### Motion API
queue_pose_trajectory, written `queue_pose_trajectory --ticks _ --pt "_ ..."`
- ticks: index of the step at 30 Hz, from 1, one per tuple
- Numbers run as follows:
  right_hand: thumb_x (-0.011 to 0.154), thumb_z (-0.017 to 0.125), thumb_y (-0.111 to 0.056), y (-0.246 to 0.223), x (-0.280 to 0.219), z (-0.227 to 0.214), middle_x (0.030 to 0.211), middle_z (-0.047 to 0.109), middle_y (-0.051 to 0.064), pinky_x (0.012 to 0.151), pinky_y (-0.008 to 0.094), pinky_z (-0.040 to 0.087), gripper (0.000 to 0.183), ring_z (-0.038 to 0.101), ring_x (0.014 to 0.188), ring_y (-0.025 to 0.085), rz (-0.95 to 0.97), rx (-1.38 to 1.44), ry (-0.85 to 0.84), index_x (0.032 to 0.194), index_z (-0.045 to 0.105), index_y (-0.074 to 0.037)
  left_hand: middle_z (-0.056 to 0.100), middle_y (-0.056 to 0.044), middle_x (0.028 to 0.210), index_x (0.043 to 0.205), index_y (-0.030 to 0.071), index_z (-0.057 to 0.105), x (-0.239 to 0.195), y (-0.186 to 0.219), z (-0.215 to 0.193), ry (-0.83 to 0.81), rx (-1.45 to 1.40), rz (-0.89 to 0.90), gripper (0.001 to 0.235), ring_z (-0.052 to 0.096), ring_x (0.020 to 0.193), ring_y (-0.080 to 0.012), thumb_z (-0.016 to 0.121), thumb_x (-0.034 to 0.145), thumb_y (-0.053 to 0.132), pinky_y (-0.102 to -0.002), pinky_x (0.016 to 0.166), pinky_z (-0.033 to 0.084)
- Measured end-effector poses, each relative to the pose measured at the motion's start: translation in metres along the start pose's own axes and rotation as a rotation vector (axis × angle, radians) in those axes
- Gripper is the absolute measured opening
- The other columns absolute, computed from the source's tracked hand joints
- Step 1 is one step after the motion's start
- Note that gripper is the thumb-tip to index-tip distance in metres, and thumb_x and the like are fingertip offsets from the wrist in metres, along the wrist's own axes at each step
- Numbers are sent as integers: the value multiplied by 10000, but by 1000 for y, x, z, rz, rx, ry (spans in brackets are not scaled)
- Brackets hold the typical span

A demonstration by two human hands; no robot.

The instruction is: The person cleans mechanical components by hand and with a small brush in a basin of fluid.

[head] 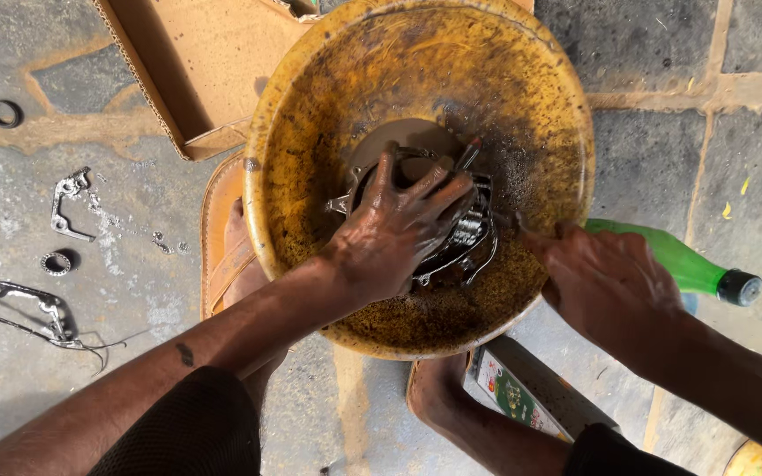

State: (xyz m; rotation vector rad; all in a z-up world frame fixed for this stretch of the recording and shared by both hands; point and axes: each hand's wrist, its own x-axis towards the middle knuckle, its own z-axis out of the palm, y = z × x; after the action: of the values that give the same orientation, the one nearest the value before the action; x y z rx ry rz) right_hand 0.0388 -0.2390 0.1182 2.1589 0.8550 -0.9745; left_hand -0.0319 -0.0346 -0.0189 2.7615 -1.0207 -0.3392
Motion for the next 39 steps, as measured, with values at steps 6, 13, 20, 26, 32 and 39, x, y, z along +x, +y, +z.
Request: queue_pose_trajectory --ticks 6,13,20,26,32,39 --pt "891 739 -125 22 4 -3 667 737 152 505 422 509 457 604 502 228 146 753 -156 1338 666 -185 -102 -77 1693 1655 269 209 6 -3 -13 -160 -128 6 1131 -74 1513 -351 701 719 672 -812 1104 10" --pt "988 650 -223 15 17 26 882 641 131 412 304 536 301 606 498 140 -29 -3 34 1287 650 -198 -75 -84 1683 1515 265 430 0 -4 -10 -187 -132 1 863 -69 1540 -370 695 779 630 -815 1120 -3" --pt "848 684 -135 34 13 55 853 627 82 517 320 495 508 591 591 161 24 881 62 1356 677 -115 -50 -28 1701 1516 296 449 -2 0 -11 -77 -235 -63 863 -59 1556 -306 769 728 440 -798 1155 -7" --pt "837 623 -66 26 13 49 729 637 126 496 358 472 459 552 549 171 113 1037 -11 1294 659 -43 -40 -38 1696 1600 274 331 -3 -2 -11 27 -224 -90 1108 -47 1547 -320 860 648 481 -792 1145 -5" --pt "810 665 -32 11 -10 12 605 681 94 494 346 508 593 588 472 177 194 717 -77 1383 676 -186 -39 -48 1693 1598 275 247 -2 -2 -9 -41 -282 -98 1172 -43 1550 -320 891 640 476 -808 1158 2" --pt "870 700 -79 27 -25 -25 789 740 0 475 283 567 636 652 489 104 256 329 -165 1442 592 -335 -48 -48 1724 1574 244 255 -1 -4 -12 -127 -261 -84 1082 -40 1584 -313 873 714 466 -809 1184 6"
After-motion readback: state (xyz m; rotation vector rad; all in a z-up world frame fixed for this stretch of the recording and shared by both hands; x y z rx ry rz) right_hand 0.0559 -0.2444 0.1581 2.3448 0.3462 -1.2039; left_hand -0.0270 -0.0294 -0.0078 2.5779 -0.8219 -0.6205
